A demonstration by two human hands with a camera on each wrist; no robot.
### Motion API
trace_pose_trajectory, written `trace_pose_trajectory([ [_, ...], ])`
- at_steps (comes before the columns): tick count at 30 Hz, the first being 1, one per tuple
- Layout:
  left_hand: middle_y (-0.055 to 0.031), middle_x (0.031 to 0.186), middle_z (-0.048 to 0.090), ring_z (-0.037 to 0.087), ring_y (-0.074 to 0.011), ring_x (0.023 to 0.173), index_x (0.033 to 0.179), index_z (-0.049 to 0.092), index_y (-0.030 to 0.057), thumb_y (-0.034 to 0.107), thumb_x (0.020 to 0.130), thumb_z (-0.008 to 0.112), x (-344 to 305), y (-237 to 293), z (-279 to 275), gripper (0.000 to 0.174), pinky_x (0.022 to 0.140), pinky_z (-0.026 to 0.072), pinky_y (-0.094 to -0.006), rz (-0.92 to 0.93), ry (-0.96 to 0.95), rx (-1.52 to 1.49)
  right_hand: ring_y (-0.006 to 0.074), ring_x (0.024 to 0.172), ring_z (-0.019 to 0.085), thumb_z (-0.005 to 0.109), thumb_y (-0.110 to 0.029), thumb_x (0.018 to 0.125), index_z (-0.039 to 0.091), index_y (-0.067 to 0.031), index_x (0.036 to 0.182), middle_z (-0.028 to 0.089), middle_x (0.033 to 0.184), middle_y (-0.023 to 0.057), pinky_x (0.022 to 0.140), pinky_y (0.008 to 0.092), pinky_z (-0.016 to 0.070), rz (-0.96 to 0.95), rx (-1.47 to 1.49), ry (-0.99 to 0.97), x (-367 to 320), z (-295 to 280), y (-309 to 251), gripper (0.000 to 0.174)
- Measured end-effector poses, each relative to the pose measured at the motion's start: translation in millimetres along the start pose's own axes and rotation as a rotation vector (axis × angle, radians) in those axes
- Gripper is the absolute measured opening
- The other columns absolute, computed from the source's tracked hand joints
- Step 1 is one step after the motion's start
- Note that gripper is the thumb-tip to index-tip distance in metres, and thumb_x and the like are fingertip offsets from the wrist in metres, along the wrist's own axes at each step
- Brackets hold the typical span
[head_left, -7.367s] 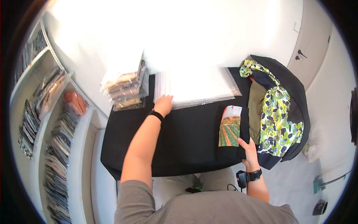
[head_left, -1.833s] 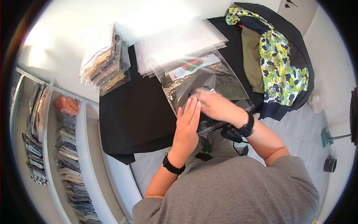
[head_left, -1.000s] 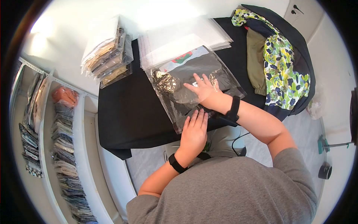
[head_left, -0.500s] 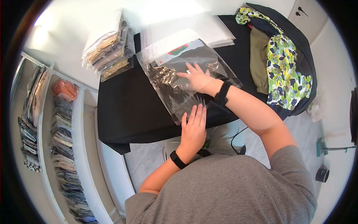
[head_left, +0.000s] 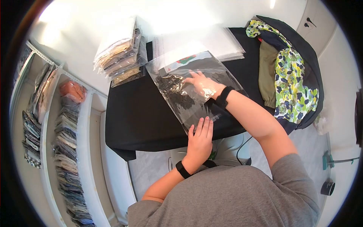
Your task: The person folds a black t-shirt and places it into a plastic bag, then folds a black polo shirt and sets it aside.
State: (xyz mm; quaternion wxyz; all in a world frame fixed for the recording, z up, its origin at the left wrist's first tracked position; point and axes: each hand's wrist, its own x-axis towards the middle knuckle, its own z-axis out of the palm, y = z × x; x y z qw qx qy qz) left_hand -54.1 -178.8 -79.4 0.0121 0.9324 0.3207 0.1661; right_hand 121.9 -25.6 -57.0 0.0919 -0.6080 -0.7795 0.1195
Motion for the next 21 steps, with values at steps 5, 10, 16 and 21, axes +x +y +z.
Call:
trace_pose_trajectory([
  [5,-0.0132,0.135,0.046,0.042,-0.0276,0.126,0.127,0.047,0.0014,0.009,0.071,0.064,-8,-3,-10,0.059,0.1,0.0325,-0.045,-0.023,-0.008,-0.063,0.0395,0.133,0.03,0.058,-0.004,0.076,0.051,-0.0143,0.123,0.03,0.147,0.0134,0.092,0.0609,0.0397,-0.135,-0.146,0.236,-21,10,-33,0.049],
  [10,-0.0127,0.135,0.046,0.042,-0.0277,0.126,0.126,0.047,0.0019,0.008,0.071,0.065,-18,-10,-16,0.058,0.1,0.0319,-0.0446,-0.031,-0.006,-0.107,0.0482,0.124,0.038,0.054,-0.012,0.084,0.037,-0.0253,0.139,0.031,0.144,0.0214,0.088,0.0607,0.0425,0.102,-0.27,0.165,-30,13,-50,0.059],
  [16,-0.0125,0.136,0.044,0.04,-0.028,0.127,0.129,0.045,0.0024,0.008,0.072,0.065,-23,-10,-17,0.06,0.1,0.0319,-0.0469,-0.046,-0.019,-0.081,0.0481,0.119,0.044,0.055,-0.011,0.084,0.044,-0.0244,0.135,0.036,0.139,0.0242,0.089,0.0555,0.0455,0.049,-0.245,0.172,0,27,-37,0.053],
  [21,-0.0127,0.137,0.044,0.04,-0.0283,0.127,0.129,0.045,0.0026,0.009,0.072,0.065,-20,-14,-17,0.061,0.099,0.033,-0.0486,-0.05,-0.01,-0.05,0.0457,0.115,0.049,0.052,-0.01,0.084,0.052,-0.0257,0.129,0.042,0.135,0.0255,0.092,0.051,0.0454,-0.107,-0.109,0.28,31,24,-7,0.047],
])
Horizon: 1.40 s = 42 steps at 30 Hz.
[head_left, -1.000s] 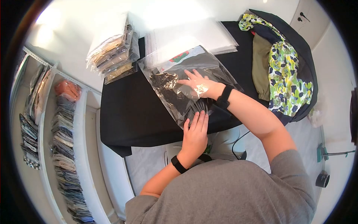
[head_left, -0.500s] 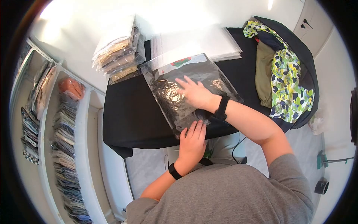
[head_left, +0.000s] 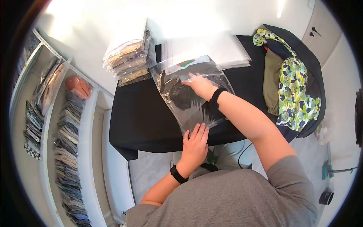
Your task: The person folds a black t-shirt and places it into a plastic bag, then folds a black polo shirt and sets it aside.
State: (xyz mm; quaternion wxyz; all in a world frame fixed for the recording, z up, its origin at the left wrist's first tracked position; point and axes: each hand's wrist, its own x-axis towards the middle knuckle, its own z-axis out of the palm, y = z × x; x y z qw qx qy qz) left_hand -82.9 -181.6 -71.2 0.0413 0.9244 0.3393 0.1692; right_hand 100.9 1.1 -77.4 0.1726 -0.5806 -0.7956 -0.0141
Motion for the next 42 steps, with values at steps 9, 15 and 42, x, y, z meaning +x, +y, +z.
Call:
trace_pose_trajectory([
  [9,-0.0134,0.135,0.045,0.042,-0.0283,0.126,0.126,0.047,0.0018,0.011,0.072,0.065,7,-5,0,0.058,0.099,0.0343,-0.0473,0.018,0.019,-0.002,0.0368,0.109,0.056,0.047,-0.007,0.084,0.058,-0.0271,0.12,0.051,0.127,0.0183,0.091,0.0426,0.0484,-0.152,-0.108,0.148,58,16,26,0.042],
  [15,-0.0136,0.133,0.047,0.044,-0.028,0.123,0.125,0.048,0.001,0.013,0.072,0.066,8,-2,-8,0.057,0.098,0.0346,-0.0452,0.01,0.011,0.046,0.0309,0.108,0.057,0.053,-0.014,0.082,0.063,-0.0212,0.111,0.059,0.113,0.0118,0.089,0.0364,0.0492,-0.403,0.021,0.049,59,20,6,0.032],
  [42,-0.01,0.09,0.058,0.057,-0.0279,0.084,0.096,0.058,0.0031,0.012,0.069,0.073,-30,-36,-55,0.032,0.075,0.044,-0.0353,-0.187,0.412,-0.395,0.0437,0.131,0.031,0.055,-0.033,0.088,0.023,-0.0245,0.146,0.027,0.147,0.0194,0.093,0.0639,0.0358,-0.119,-0.206,-0.303,-18,-18,-94,0.067],
])
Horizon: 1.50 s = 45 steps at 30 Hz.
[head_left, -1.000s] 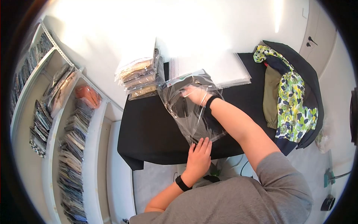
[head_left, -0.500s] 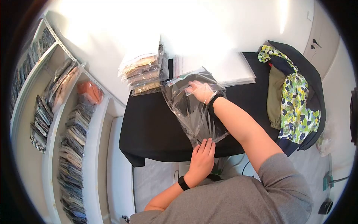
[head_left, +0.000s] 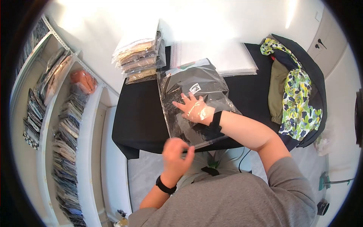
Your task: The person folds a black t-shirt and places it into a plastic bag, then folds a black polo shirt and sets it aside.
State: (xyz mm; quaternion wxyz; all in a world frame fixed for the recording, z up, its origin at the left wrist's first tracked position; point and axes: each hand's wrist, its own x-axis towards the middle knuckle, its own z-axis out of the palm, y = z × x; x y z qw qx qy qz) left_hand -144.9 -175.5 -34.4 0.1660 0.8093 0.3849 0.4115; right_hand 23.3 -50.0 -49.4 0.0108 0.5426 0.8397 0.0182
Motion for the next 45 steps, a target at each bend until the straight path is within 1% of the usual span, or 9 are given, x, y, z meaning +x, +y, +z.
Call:
trace_pose_trajectory([
  [7,-0.0176,0.084,0.059,0.058,-0.0345,0.077,0.124,0.049,0.0055,0.005,0.08,0.06,17,-28,-9,0.046,0.068,0.0461,-0.0419,-0.456,-0.036,0.248,0.0436,0.134,0.025,0.052,-0.026,0.089,0.014,-0.0274,0.148,0.021,0.151,0.0162,0.094,0.0669,0.0336,0.201,0.115,0.017,20,10,-27,0.07],
  [14,-0.0146,0.067,0.056,0.057,-0.0281,0.058,0.116,0.058,0.0085,0.001,0.082,0.055,9,-28,3,0.036,0.055,0.0453,-0.0362,-0.236,-0.035,0.097,0.0393,0.136,0.025,0.046,-0.02,0.089,0.033,-0.0266,0.143,0.026,0.149,0.013,0.099,0.0706,0.0218,0.253,0.194,0.048,48,15,-25,0.055],
  [15,-0.0076,0.057,0.042,0.041,-0.0146,0.049,0.118,0.056,0.0047,-0.004,0.081,0.054,8,-31,5,0.037,0.05,0.0375,-0.0278,-0.234,0.003,0.052,0.0386,0.137,0.023,0.045,-0.028,0.091,0.033,-0.0255,0.142,0.024,0.15,0.0124,0.1,0.0689,0.0213,0.251,0.196,0.047,49,12,-25,0.052],
  [19,-0.0078,0.055,0.045,0.045,-0.0187,0.046,0.119,0.055,0.0042,-0.002,0.081,0.057,0,-37,3,0.039,0.048,0.0392,-0.0319,-0.303,0.079,0.056,0.038,0.138,0.022,0.043,-0.045,0.09,0.035,-0.023,0.141,0.024,0.15,0.0159,0.102,0.0632,0.0235,0.1,0.384,0.022,38,7,1,0.056],
  [29,-0.0058,0.054,0.042,0.042,-0.0136,0.046,0.119,0.054,0.0012,-0.006,0.078,0.057,-9,-28,3,0.042,0.048,0.0384,-0.0275,-0.337,0.07,-0.097,0.0433,0.138,0.016,0.04,-0.055,0.09,0.023,-0.0158,0.147,0.018,0.15,0.0233,0.105,0.0621,0.0164,0.763,0.169,-0.039,-2,22,54,0.071],
  [34,-0.0014,0.051,0.039,0.036,-0.008,0.047,0.118,0.053,-0.0003,-0.005,0.078,0.055,-13,-31,7,0.04,0.047,0.0331,-0.024,-0.309,0.098,-0.108,0.0423,0.138,0.014,0.048,-0.051,0.088,0.03,-0.02,0.144,0.018,0.151,0.0183,0.102,0.0677,0.0164,0.26,0.417,-0.001,-17,-13,-12,0.067],
  [40,-0.0006,0.052,0.038,0.036,-0.0074,0.047,0.117,0.054,0.0,-0.007,0.078,0.054,-22,-40,10,0.04,0.047,0.0327,-0.0242,-0.279,0.121,-0.059,0.0468,0.135,0.017,0.052,-0.049,0.087,0.036,-0.0196,0.141,0.025,0.147,0.021,0.095,0.0723,0.0236,0.241,0.285,0.099,-4,12,-35,0.064],
  [43,0.0005,0.053,0.039,0.036,-0.0068,0.048,0.118,0.054,0.0001,-0.008,0.077,0.055,-29,-49,1,0.042,0.047,0.0323,-0.0235,-0.339,0.12,-0.046,0.0458,0.13,0.03,0.055,-0.042,0.086,0.036,-0.0104,0.139,0.034,0.142,0.0205,0.095,0.0606,0.0345,-0.022,0.292,0.185,-46,9,-47,0.065],
  [45,0.0015,0.054,0.044,0.04,-0.0058,0.048,0.12,0.054,0.0002,-0.004,0.078,0.055,-38,-51,-15,0.043,0.048,0.0339,-0.0226,-0.393,0.045,-0.141,0.0353,0.128,0.039,0.054,-0.038,0.09,0.037,-0.0076,0.138,0.038,0.14,0.0205,0.099,0.0476,0.0375,-0.399,0.586,-0.266,-90,-39,-34,0.059],
])
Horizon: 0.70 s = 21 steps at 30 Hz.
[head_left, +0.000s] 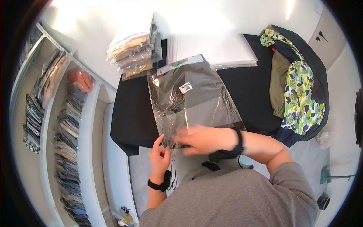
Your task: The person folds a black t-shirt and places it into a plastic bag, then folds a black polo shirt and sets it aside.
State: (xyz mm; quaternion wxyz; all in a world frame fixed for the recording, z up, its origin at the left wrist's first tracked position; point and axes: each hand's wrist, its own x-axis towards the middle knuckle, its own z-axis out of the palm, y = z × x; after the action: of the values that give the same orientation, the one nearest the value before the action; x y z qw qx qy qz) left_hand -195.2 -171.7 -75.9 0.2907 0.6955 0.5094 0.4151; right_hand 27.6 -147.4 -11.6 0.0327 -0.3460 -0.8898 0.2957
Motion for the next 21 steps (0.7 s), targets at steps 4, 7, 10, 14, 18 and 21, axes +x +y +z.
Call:
trace_pose_trajectory([
  [4,-0.0016,0.064,0.056,0.046,-0.006,0.05,0.121,0.054,0.0003,0.016,0.089,0.054,1,-24,-41,0.035,0.048,0.0372,-0.0215,-0.037,-0.043,-0.159,0.0227,0.09,0.066,0.06,-0.024,0.09,0.065,0.0007,0.106,0.069,0.097,0.0128,0.079,0.0296,0.0513,-0.131,0.583,-0.088,-82,-52,19,0.029],
  [7,-0.0054,0.073,0.062,0.051,-0.0071,0.052,0.115,0.056,-0.002,0.027,0.097,0.046,32,-25,-55,0.036,0.049,0.0395,-0.0199,-0.245,0.047,-0.195,0.0105,0.059,0.058,0.06,-0.02,0.089,0.061,0.0017,0.081,0.06,0.069,0.0043,0.056,0.025,0.0486,0.504,0.734,0.689,-94,-48,87,0.023],
  [10,-0.0065,0.073,0.063,0.055,-0.0088,0.051,0.108,0.058,-0.0038,0.032,0.095,0.05,73,-26,-50,0.039,0.048,0.0403,-0.0202,-0.373,-0.007,-0.205,0.012,0.058,0.058,0.062,-0.028,0.086,0.064,-0.0005,0.081,0.061,0.069,0.005,0.056,0.0247,0.0462,0.816,0.423,0.736,-80,-43,110,0.029],
  [14,-0.0057,0.071,0.062,0.056,-0.0101,0.051,0.096,0.059,0.0,0.034,0.093,0.053,108,-17,-40,0.034,0.048,0.0397,-0.0197,-0.606,-0.231,-0.17,0.0109,0.058,0.056,0.064,-0.03,0.085,0.063,0.0,0.077,0.06,0.067,0.0027,0.054,0.0237,0.0427,0.851,0.501,0.569,-67,-33,126,0.031],
  [18,-0.0015,0.07,0.061,0.057,-0.0098,0.052,0.081,0.059,0.0068,0.031,0.091,0.056,122,-22,-37,0.026,0.047,0.0387,-0.0202,-0.63,-0.404,-0.301,0.0063,0.053,0.049,0.063,-0.028,0.087,0.063,-0.0047,0.073,0.057,0.063,-0.0026,0.049,0.0202,0.036,0.658,0.831,0.601,-72,-27,137,0.027],
  [21,0.001,0.071,0.061,0.057,-0.0086,0.057,0.079,0.057,0.0101,0.025,0.091,0.057,144,-21,-43,0.019,0.051,0.0407,-0.0198,-0.566,-0.436,-0.6,0.0031,0.05,0.043,0.062,-0.024,0.088,0.062,-0.0091,0.076,0.054,0.063,-0.0059,0.046,0.018,0.0326,0.507,1.3,0.703,-76,-48,140,0.019],
])
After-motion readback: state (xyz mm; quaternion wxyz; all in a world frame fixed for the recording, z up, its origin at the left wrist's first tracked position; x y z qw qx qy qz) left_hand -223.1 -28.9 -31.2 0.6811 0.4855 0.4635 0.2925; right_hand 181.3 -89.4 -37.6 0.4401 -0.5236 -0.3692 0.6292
